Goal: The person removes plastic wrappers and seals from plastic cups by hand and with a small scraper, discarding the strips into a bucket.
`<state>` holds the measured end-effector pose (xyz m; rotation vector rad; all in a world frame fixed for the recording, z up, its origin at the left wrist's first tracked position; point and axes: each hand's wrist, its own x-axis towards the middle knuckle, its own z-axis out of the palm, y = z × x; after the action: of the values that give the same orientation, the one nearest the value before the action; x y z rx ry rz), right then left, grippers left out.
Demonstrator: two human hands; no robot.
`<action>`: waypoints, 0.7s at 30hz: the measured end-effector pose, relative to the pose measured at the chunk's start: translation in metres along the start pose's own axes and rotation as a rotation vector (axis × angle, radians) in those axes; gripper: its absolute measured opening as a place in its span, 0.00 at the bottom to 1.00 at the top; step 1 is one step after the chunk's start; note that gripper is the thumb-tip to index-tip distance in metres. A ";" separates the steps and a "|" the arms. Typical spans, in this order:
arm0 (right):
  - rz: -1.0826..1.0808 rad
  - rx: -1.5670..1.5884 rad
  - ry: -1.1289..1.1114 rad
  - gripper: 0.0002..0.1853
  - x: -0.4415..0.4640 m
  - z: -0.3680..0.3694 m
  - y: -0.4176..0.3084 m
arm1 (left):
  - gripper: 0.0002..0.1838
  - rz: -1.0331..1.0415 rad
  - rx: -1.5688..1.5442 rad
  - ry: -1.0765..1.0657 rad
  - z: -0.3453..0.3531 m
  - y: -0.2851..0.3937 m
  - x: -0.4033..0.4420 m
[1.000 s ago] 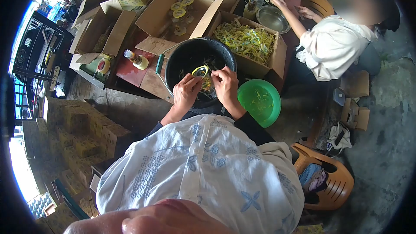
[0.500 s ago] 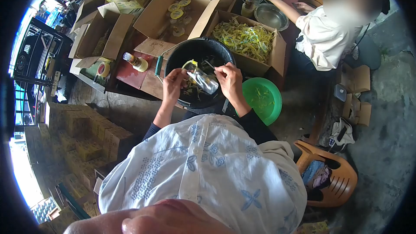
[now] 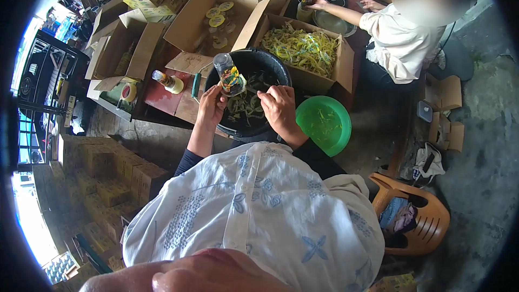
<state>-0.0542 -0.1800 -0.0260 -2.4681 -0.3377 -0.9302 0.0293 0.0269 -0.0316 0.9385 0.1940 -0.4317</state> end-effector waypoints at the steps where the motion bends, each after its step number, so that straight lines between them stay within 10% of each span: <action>1: 0.006 0.008 0.004 0.08 0.000 0.000 0.000 | 0.10 0.002 -0.019 -0.008 0.000 -0.001 0.000; 21: 0.061 0.049 0.057 0.10 -0.003 0.012 -0.004 | 0.08 0.027 -0.181 0.062 0.013 -0.032 -0.014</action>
<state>-0.0508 -0.1708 -0.0349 -2.3884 -0.2619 -0.9535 0.0022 0.0036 -0.0425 0.7768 0.2717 -0.3540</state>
